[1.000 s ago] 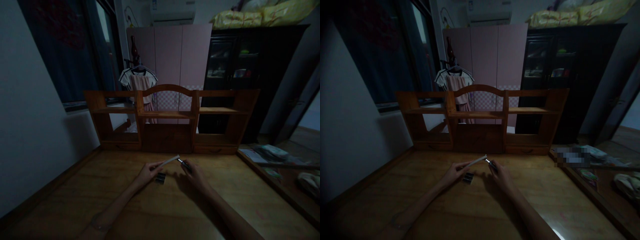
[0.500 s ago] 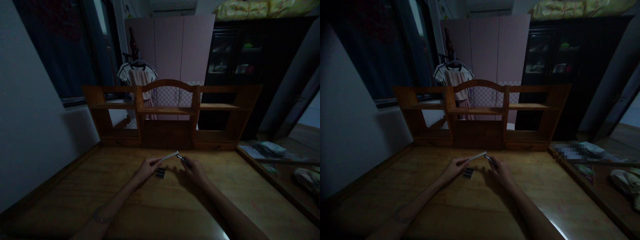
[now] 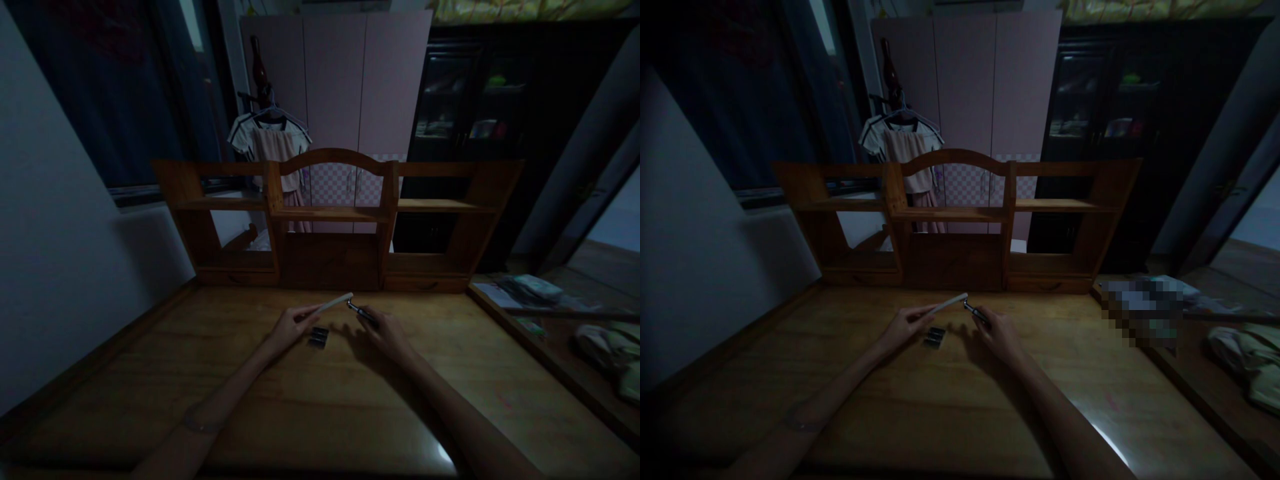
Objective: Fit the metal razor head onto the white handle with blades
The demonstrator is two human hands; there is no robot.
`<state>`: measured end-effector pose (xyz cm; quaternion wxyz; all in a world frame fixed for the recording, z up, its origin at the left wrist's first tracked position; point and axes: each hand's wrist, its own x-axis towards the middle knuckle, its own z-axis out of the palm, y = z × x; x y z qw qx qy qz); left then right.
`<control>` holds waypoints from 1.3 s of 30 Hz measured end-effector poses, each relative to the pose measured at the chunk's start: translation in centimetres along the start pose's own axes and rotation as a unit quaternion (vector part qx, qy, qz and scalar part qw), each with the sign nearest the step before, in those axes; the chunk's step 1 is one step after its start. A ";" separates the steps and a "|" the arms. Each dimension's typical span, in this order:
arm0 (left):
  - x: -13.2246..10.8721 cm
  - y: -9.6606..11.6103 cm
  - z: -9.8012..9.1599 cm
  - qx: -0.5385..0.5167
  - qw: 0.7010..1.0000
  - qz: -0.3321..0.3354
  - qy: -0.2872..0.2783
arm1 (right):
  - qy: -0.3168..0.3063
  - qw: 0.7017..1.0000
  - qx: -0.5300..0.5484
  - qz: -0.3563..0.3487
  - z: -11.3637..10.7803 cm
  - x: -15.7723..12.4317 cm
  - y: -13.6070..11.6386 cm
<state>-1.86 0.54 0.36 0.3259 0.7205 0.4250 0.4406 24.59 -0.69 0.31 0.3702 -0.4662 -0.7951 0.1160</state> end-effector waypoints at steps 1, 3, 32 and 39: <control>-0.1 0.1 0.1 0.004 1.000 0.000 -0.008 | 0.002 1.000 -0.001 -0.002 0.0 0.0 0.0; -0.1 0.0 0.2 0.017 1.000 -0.010 0.006 | 0.007 1.000 -0.006 -0.007 0.0 -0.1 0.0; 0.2 -0.7 -0.5 0.070 0.994 -0.006 0.079 | 0.065 0.995 -0.070 -0.023 0.0 -0.4 -1.2; -0.2 0.8 0.0 0.014 1.000 0.012 0.005 | 0.067 0.995 -0.075 -0.027 -0.1 -0.5 -1.0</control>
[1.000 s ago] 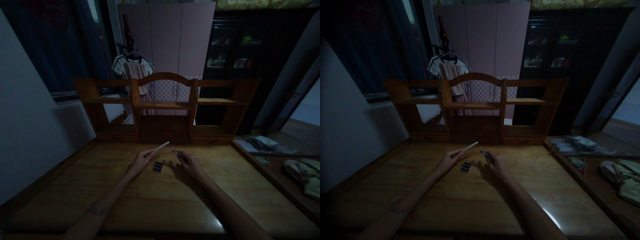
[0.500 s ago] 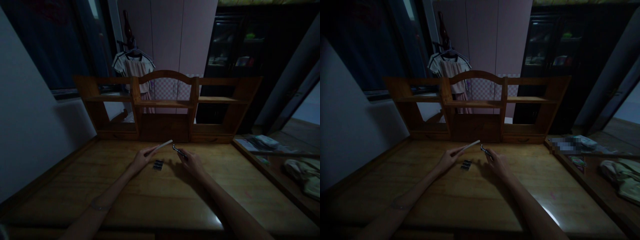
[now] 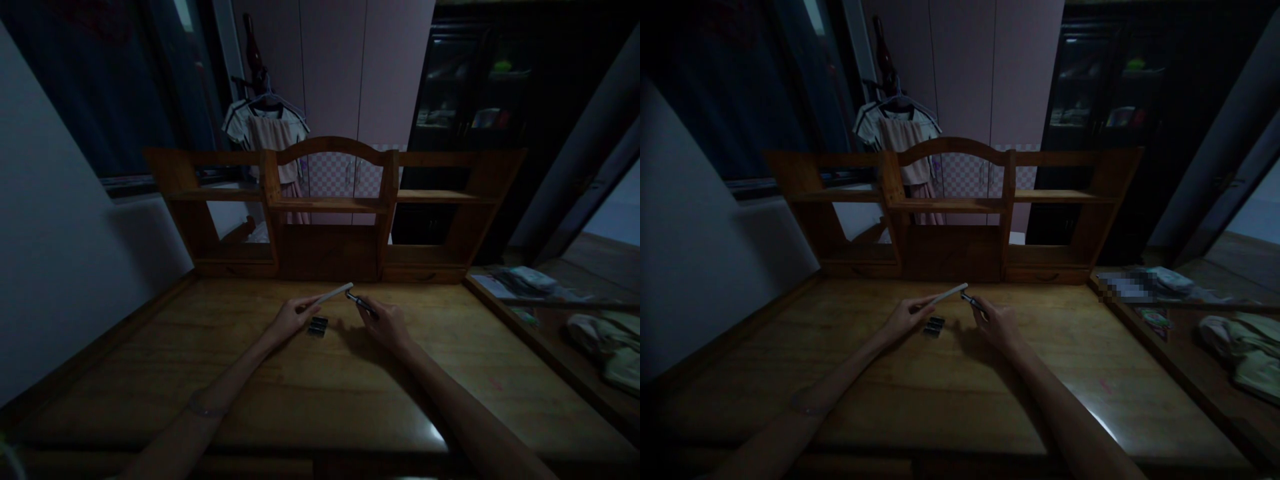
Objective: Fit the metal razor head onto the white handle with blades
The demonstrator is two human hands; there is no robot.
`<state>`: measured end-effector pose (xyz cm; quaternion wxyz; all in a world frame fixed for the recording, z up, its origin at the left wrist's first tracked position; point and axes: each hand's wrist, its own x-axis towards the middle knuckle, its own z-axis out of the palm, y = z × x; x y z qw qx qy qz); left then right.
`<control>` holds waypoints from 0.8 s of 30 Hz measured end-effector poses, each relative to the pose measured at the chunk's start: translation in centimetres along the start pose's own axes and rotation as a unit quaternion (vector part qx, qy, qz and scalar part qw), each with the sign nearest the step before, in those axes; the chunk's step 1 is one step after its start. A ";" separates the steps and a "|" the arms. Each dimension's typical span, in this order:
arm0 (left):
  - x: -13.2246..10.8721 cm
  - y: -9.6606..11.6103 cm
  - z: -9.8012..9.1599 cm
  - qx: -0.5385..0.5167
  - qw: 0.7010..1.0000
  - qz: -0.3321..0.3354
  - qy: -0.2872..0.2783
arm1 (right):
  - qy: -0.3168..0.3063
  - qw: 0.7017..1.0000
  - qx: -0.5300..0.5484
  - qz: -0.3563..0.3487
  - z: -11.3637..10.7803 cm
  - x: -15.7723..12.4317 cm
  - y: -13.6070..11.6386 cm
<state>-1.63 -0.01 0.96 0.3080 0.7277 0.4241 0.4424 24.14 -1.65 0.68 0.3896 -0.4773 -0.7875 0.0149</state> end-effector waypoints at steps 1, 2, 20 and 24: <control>0.0 0.0 0.1 0.005 1.000 -0.002 0.008 | 0.009 1.000 0.001 0.001 0.0 0.0 0.0; 0.0 0.0 0.1 0.011 1.000 -0.004 0.018 | 0.016 1.000 0.001 0.002 -0.1 0.0 0.0; -0.3 0.4 0.5 0.016 1.000 0.016 -0.005 | -0.017 1.000 -0.012 -0.009 1.0 -0.2 0.5; -0.2 0.2 0.5 0.023 1.000 0.014 -0.006 | -0.026 1.000 -0.005 -0.010 0.9 -0.2 0.4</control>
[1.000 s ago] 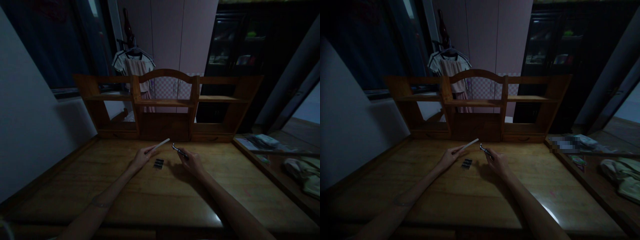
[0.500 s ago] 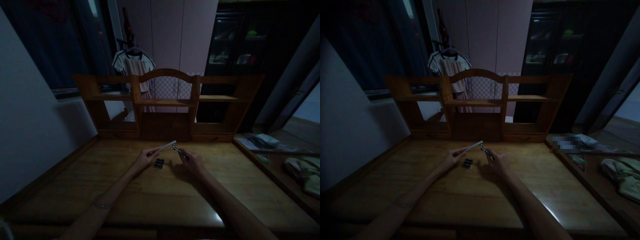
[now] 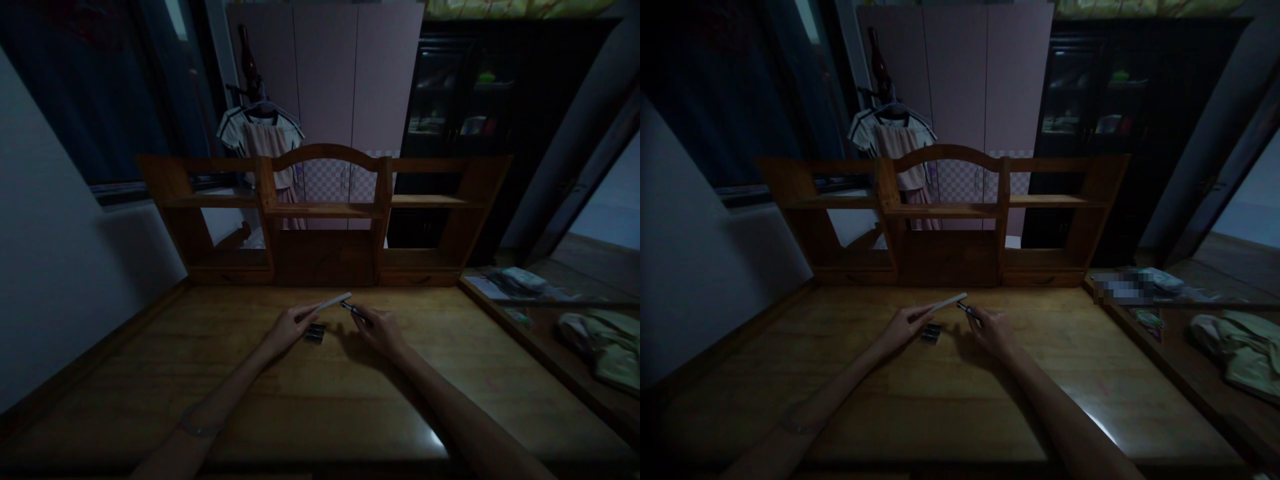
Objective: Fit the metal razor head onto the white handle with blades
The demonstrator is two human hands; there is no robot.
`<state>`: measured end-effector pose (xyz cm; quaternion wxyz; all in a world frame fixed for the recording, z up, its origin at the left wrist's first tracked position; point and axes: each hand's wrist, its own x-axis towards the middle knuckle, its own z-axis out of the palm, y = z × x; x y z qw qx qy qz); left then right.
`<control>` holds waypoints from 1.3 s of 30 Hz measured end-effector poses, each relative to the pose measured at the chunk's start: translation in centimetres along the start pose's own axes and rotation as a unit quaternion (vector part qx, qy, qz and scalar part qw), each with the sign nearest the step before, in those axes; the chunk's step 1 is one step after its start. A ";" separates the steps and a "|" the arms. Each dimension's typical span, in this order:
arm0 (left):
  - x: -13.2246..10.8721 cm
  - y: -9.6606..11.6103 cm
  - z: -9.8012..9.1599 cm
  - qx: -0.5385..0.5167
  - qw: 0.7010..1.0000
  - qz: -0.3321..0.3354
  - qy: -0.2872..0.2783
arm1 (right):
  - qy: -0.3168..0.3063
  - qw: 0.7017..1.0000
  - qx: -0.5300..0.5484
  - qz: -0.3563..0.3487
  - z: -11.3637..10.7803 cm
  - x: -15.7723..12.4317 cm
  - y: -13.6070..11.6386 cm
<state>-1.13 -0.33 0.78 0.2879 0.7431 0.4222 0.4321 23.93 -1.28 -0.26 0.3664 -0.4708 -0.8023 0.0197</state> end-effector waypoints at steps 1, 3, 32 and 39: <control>0.0 0.0 0.0 0.001 1.000 -0.001 0.002 | 0.001 1.000 -0.001 0.002 0.0 0.0 0.0; 0.0 -0.1 0.0 0.006 1.000 0.000 0.005 | 0.004 1.000 -0.002 0.005 -0.1 0.0 -0.1; -0.2 -0.6 0.1 0.047 0.999 -0.008 0.024 | -0.006 1.000 -0.007 0.006 -0.2 0.0 -0.3; 0.2 -1.5 -1.1 0.082 0.989 -0.022 0.118 | 0.020 0.999 0.026 0.016 -0.6 0.2 -1.0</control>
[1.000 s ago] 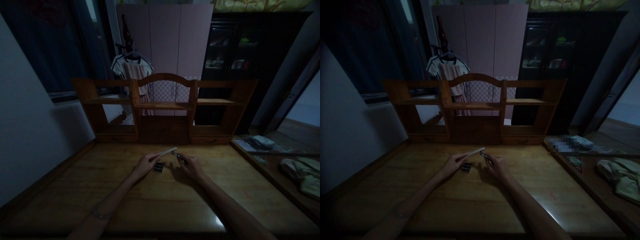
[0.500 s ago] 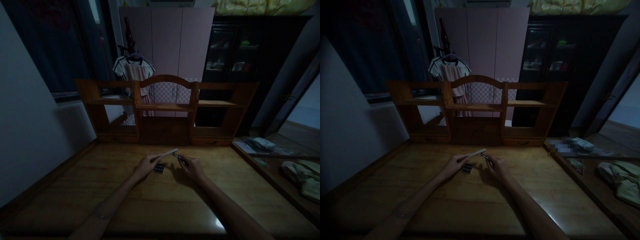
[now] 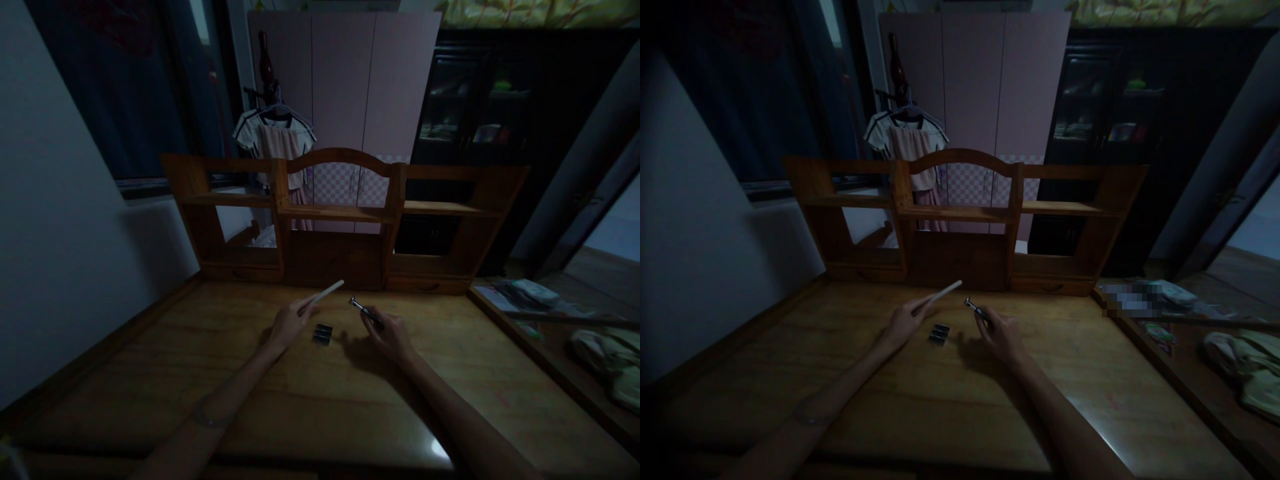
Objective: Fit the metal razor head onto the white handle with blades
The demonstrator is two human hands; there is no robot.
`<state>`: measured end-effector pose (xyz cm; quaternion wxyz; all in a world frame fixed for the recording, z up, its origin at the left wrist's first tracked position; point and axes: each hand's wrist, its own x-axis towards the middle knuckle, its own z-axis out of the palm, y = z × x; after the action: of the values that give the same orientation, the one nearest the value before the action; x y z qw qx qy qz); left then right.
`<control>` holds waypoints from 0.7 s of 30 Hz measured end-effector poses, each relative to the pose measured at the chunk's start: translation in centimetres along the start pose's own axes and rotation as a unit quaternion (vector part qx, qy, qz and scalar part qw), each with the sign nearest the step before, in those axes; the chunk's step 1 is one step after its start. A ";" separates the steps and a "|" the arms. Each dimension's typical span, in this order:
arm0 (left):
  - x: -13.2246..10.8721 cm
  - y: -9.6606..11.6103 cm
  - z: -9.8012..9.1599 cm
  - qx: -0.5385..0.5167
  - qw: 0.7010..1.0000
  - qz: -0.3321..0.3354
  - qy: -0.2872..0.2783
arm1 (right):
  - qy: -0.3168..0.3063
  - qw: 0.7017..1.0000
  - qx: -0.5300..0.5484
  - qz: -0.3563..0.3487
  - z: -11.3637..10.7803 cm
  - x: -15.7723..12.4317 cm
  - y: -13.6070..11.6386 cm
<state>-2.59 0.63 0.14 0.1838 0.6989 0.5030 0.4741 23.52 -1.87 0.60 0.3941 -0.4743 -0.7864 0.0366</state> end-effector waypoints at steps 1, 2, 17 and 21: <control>0.1 -0.2 -0.1 -0.010 1.000 0.003 0.022 | 0.002 1.000 0.002 0.002 -0.1 0.0 0.0; 0.3 -0.4 -0.3 -0.020 0.999 0.009 0.040 | 0.000 1.000 0.005 0.004 -0.2 0.0 0.0; -0.9 2.1 0.3 0.063 0.981 0.185 0.000 | 0.006 0.999 0.005 0.040 -0.4 0.2 0.4; -1.0 1.8 0.6 0.130 0.971 0.202 -0.015 | -0.006 0.999 -0.002 0.036 -0.4 0.2 0.4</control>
<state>-1.13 -0.92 0.67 -0.0004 0.8111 0.4056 0.4214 24.05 -1.65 0.80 0.3873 -0.5028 -0.7710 0.0519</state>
